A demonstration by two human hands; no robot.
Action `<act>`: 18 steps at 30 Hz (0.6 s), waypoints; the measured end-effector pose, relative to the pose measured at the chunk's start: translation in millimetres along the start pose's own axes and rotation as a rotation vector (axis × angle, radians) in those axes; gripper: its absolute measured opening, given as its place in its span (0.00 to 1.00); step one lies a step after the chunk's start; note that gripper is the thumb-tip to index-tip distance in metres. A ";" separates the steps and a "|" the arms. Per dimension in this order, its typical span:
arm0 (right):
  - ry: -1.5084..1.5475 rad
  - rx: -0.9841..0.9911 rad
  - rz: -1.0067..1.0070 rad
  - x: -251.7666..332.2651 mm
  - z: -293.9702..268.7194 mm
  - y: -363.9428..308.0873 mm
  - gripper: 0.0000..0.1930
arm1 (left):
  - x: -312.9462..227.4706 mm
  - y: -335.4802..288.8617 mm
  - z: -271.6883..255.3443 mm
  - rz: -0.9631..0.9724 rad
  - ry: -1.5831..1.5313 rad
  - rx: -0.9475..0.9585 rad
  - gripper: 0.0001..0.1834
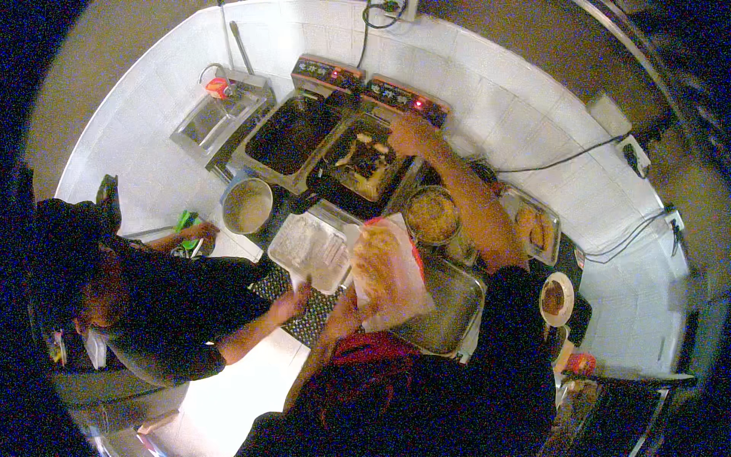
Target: The person assembles a meal by scooping rice into a bowl, adding cooked meat and sauce, and placing french fries into a paper bag. They then arrange the components on a tray and carry it to the service counter.
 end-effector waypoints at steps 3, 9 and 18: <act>0.117 -0.143 0.129 -4.2 -46.9 -46.0 0.18 | 5.5 5.9 1.5 0.020 -0.085 -0.006 0.39; 0.341 -0.286 0.173 19.0 -123.6 -203.4 0.17 | -14.1 16.0 5.7 0.016 -0.054 -0.067 0.36; 0.424 -0.078 0.093 69.1 -109.0 -266.1 0.19 | -21.2 28.0 11.9 -0.042 -0.063 0.050 0.35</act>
Point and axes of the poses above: each hand's wrist, its own y-axis towards the middle knuckle, its own z-axis out of the palm, x = y × z, the point moved 2 cm from there along y, towards the middle knuckle, and after that the axes turned 13 degrees about -x, right-handed, at the moved point
